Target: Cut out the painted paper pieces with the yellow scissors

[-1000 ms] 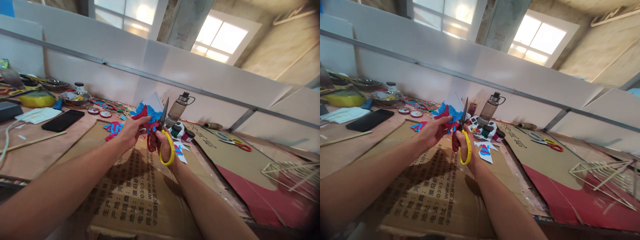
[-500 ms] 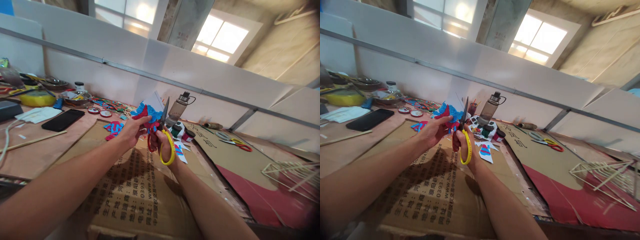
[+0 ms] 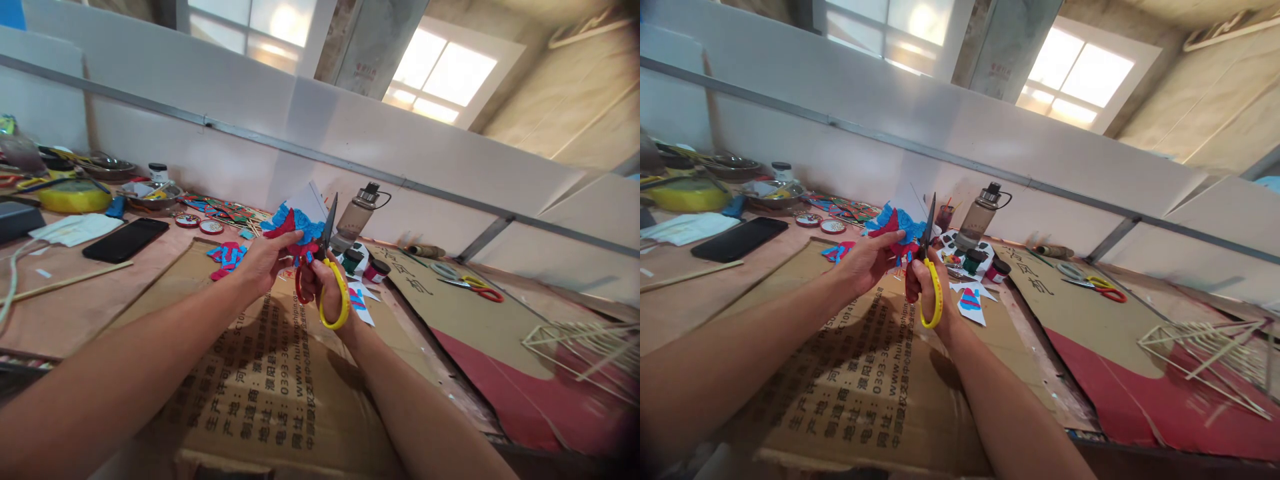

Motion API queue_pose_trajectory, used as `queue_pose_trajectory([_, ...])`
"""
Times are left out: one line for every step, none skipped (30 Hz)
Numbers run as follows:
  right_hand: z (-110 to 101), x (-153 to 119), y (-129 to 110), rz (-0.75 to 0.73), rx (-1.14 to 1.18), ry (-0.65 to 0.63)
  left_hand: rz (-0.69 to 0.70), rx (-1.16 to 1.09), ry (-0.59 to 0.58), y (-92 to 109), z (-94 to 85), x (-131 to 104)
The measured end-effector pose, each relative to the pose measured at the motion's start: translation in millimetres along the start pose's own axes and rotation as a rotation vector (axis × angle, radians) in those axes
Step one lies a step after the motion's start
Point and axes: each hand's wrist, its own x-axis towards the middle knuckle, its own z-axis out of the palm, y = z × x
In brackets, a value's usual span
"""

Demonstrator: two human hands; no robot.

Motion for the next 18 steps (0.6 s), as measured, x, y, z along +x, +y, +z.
queue_pose_trajectory([-0.1, -0.1, -0.2, 0.002, -0.001, -0.005, 0.003, 0.004, 0.0, 0.0, -0.1, 0.2])
queue_pose_trajectory([-0.1, -0.1, -0.4, 0.002, -0.002, -0.01, 0.006, 0.007, -0.001, -0.1, -0.4, 0.4])
queue_pose_trajectory([-0.2, -0.1, -0.5, 0.002, -0.002, -0.014, 0.01, 0.01, -0.002, -0.2, -0.7, 0.8])
queue_pose_trajectory([-0.4, 0.0, -0.5, 0.003, 0.0, -0.016, 0.013, 0.011, -0.004, -0.3, -0.9, 1.1])
queue_pose_trajectory([-0.5, 0.1, -0.5, 0.003, 0.002, -0.018, 0.015, 0.011, -0.008, -0.4, -1.0, 1.4])
queue_pose_trajectory([-0.7, 0.1, -0.3, 0.005, 0.002, -0.018, 0.015, 0.012, -0.009, -0.3, -1.0, 1.5])
queue_pose_trajectory([-0.8, 0.1, -0.1, 0.007, 0.001, -0.016, 0.014, 0.013, -0.009, -0.2, -0.8, 1.5])
queue_pose_trajectory([-1.0, 0.1, 0.2, 0.006, -0.002, -0.013, 0.012, 0.013, -0.006, 0.0, -0.5, 1.3])
queue_pose_trajectory([-1.2, 0.0, 0.4, 0.003, -0.006, -0.011, 0.01, 0.011, 0.0, 0.3, -0.2, 1.1])
queue_pose_trajectory([-1.3, -0.1, 0.6, -0.002, -0.011, -0.01, 0.009, 0.007, 0.005, 0.6, 0.2, 0.8])
queue_pose_trajectory([-1.4, -0.2, 0.8, -0.005, -0.015, -0.011, 0.007, 0.002, 0.009, 0.8, 0.5, 0.6])
queue_pose_trajectory([-1.5, -0.3, 0.8, -0.008, -0.016, -0.01, 0.005, -0.004, 0.008, 0.8, 0.8, 0.4])
queue_pose_trajectory([-1.4, -0.4, 0.7, -0.009, -0.014, -0.011, 0.005, -0.007, 0.005, 0.7, 0.9, 0.4])
queue_pose_trajectory([-1.3, -0.4, 0.5, -0.009, -0.013, -0.009, 0.006, -0.008, 0.002, 0.5, 0.8, 0.6])
queue_pose_trajectory([-1.2, -0.4, 0.3, -0.009, -0.013, -0.007, 0.01, -0.006, 0.0, 0.1, 0.6, 0.9])
queue_pose_trajectory([-1.0, -0.3, 0.0, -0.009, -0.015, -0.005, 0.015, -0.004, -0.001, -0.3, 0.2, 1.3])
queue_pose_trajectory([-0.8, -0.2, -0.3, -0.01, -0.018, -0.003, 0.021, -0.002, 0.0, -0.8, -0.2, 1.8])
queue_pose_trajectory([-0.6, -0.1, -0.5, -0.01, -0.02, -0.002, 0.026, 0.001, 0.002, -1.2, -0.7, 2.3])
